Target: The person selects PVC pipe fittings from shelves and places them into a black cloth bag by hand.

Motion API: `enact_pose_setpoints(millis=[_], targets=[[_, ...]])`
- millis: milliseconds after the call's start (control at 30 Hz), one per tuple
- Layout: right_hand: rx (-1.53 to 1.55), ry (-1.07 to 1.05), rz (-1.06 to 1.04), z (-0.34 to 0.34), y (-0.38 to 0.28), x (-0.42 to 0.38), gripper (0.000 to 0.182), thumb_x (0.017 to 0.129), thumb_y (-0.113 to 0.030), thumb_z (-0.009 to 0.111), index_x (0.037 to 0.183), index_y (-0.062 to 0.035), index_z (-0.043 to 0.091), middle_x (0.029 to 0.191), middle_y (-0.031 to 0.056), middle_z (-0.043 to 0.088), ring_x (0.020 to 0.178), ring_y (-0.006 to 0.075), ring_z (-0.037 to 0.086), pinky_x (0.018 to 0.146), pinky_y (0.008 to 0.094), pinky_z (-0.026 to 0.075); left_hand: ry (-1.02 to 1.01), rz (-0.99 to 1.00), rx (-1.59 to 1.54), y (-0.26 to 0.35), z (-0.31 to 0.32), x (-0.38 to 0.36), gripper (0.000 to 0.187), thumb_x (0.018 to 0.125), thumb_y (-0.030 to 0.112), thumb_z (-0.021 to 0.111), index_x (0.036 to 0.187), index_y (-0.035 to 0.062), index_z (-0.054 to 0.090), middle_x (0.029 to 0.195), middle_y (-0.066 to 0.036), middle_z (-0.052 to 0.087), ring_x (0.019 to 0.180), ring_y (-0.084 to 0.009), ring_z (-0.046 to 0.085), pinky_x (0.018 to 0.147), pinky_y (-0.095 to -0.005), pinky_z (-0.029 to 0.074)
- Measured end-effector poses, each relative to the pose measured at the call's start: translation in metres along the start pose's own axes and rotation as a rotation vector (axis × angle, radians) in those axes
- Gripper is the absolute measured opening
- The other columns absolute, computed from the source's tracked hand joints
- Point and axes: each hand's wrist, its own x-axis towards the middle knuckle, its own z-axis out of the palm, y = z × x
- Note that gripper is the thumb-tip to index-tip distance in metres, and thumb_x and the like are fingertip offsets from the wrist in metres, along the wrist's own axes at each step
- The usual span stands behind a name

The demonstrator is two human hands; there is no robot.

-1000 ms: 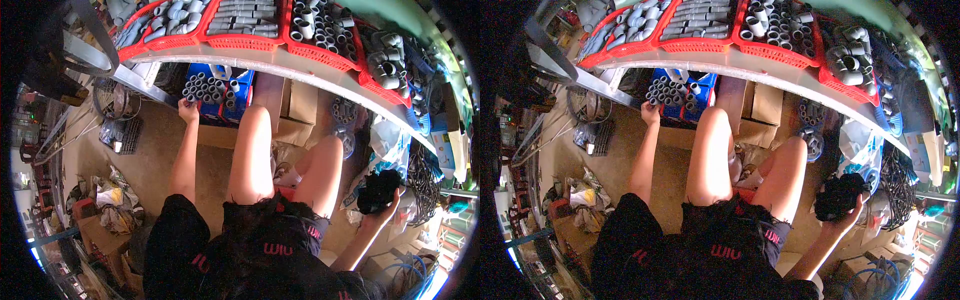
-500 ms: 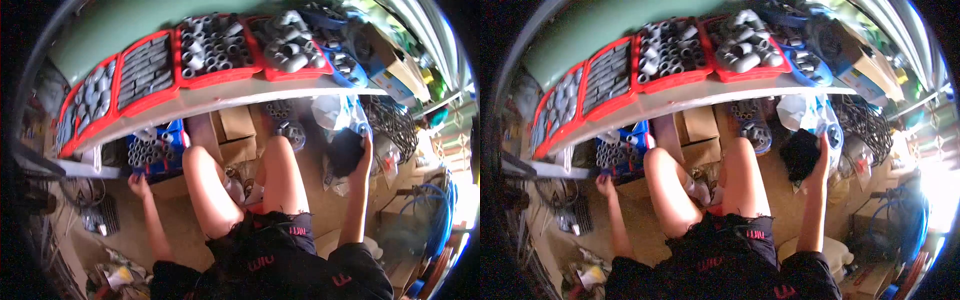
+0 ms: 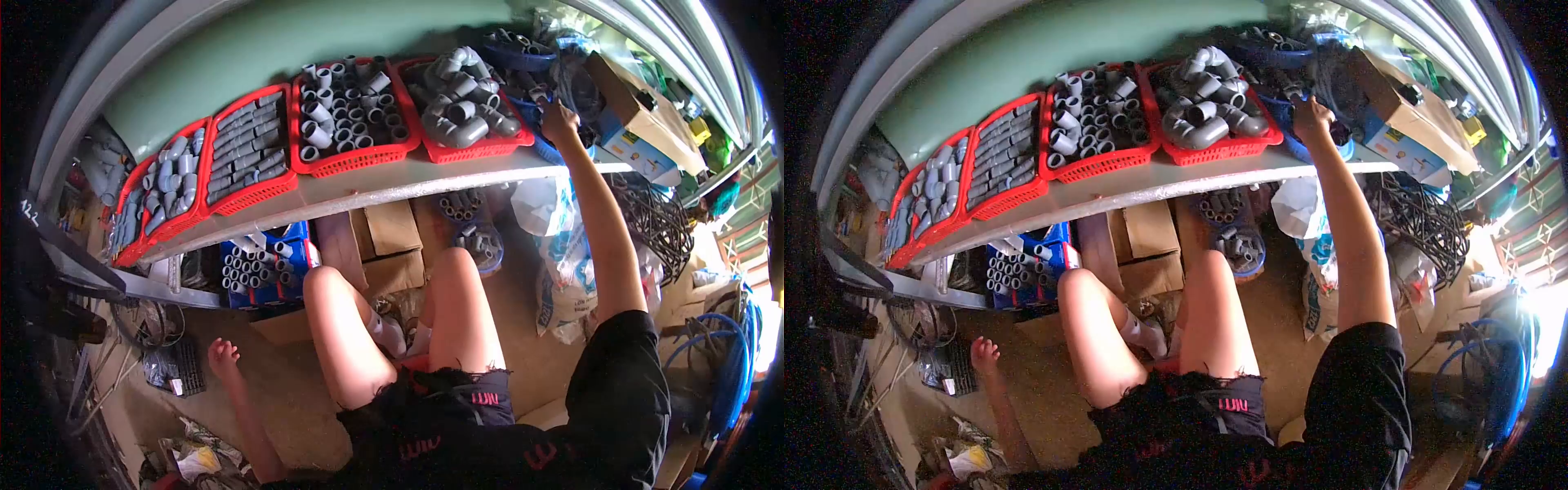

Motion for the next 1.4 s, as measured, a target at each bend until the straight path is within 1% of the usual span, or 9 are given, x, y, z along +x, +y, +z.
enact_pose_setpoints(millis=[233, 633, 767, 833, 1033, 1133, 1233, 1300, 1400], targets=[[0.061, 0.161, -0.093, -0.005, 0.001, -0.009, 0.039, 0.077, -0.012, 0.05, 0.114, -0.0241, 0.047, 0.084, 0.0082, 0.063, 0.081, 0.0265, 0.062, 0.062, 0.0398, 0.048, 0.014, 0.182, 0.269, 0.064, 0.09, -0.038, 0.019, 0.081, 0.013, 0.057, 0.098, 0.0069, 0.054, 0.086, -0.003, 0.055, 0.07, -0.0109, 0.055, 0.057, -0.0208, 0.043], [0.865, 0.458, -0.318, -0.159, -0.042, -0.192, 0.028, 0.079, -0.011, 0.056, 0.107, -0.008, 0.049, 0.093, 0.0133, 0.059, 0.082, 0.0297, 0.059, 0.069, 0.0366, 0.047, -0.66, 0.559, 0.061, 0.136, 0.321, -0.132, 0.03, 0.08, 0.008, 0.057, 0.108, 0.0003, 0.048, 0.094, -0.007, 0.057, 0.085, -0.0135, 0.055, 0.075, -0.0229, 0.043], [1.048, 0.247, -0.567, -0.166, -0.089, -0.295, 0.032, 0.068, -0.001, 0.064, 0.099, -0.0043, 0.054, 0.086, 0.0112, 0.06, 0.069, 0.0211, 0.058, 0.063, 0.0307, 0.046, -1.168, 0.093, -0.38, 0.15, 0.354, -0.195, 0.045, 0.077, 0.004, 0.058, 0.118, 0.0016, 0.04, 0.109, -0.01, 0.049, 0.099, -0.0162, 0.049, 0.085, -0.0291, 0.04], [1.022, 0.194, -0.717, -0.164, -0.109, -0.321, 0.042, 0.056, 0.0, 0.066, 0.096, -0.0039, 0.056, 0.09, 0.0153, 0.055, 0.083, 0.0291, 0.056, 0.069, 0.0361, 0.047, -0.952, 0.471, -0.216, 0.14, 0.353, -0.212, 0.04, 0.078, 0.003, 0.058, 0.115, 0.0012, 0.043, 0.106, -0.008, 0.05, 0.098, -0.0154, 0.049, 0.085, -0.0286, 0.039], [1.402, 0.012, -0.799, -0.167, -0.1, -0.328, 0.042, 0.06, -0.02, 0.073, 0.094, -0.0024, 0.057, 0.086, 0.0086, 0.052, 0.081, 0.0252, 0.053, 0.074, 0.0358, 0.043, -0.715, -0.216, -0.457, 0.127, 0.299, -0.223, 0.014, 0.09, 0.017, 0.042, 0.094, 0.0036, 0.046, 0.09, -0.006, 0.055, 0.08, -0.0138, 0.055, 0.074, -0.0275, 0.044], [1.955, 0.236, -0.287, -0.171, -0.121, -0.351, 0.047, 0.058, -0.032, 0.073, 0.088, -0.004, 0.051, 0.088, 0.0107, 0.049, 0.081, 0.022, 0.05, 0.075, 0.035, 0.041, -0.677, -0.256, -0.655, 0.121, 0.292, -0.228, 0.025, 0.093, 0.025, 0.035, 0.094, 0.0027, 0.045, 0.091, -0.005, 0.052, 0.082, -0.0143, 0.053, 0.074, -0.0262, 0.042], [1.289, 0.353, -0.804, -0.177, -0.145, -0.356, 0.046, 0.059, -0.035, 0.071, 0.092, -0.0057, 0.057, 0.097, 0.0151, 0.049, 0.09, 0.0282, 0.05, 0.076, 0.0376, 0.042, -0.479, -0.189, -0.594, 0.119, 0.3, -0.247, 0.021, 0.091, 0.02, 0.034, 0.094, 0.002, 0.044, 0.091, -0.006, 0.049, 0.089, -0.012, 0.047, 0.079, -0.024, 0.038], [1.49, 0.172, -0.799, -0.155, -0.164, -0.369, 0.054, 0.061, -0.041, 0.068, 0.099, -0.0055, 0.056, 0.105, 0.0183, 0.048, 0.098, 0.0324, 0.048, 0.083, 0.0412, 0.039, -0.267, -0.596, -0.908, 0.135, 0.299, -0.251, 0.015, 0.088, 0.015, 0.035, 0.092, 0.003, 0.044, 0.088, -0.004, 0.045, 0.085, -0.0125, 0.044, 0.079, -0.0246, 0.036], [1.595, 0.189, -0.722, -0.14, -0.168, -0.379, 0.05, 0.062, -0.036, 0.068, 0.097, -0.003, 0.056, 0.097, 0.0172, 0.051, 0.09, 0.0302, 0.052, 0.077, 0.0381, 0.044, -0.47, 0.055, -0.344, 0.146, 0.289, -0.247, 0.014, 0.088, 0.015, 0.035, 0.091, 0.0029, 0.041, 0.087, -0.005, 0.04, 0.08, -0.0133, 0.041, 0.077, -0.0244, 0.034]])
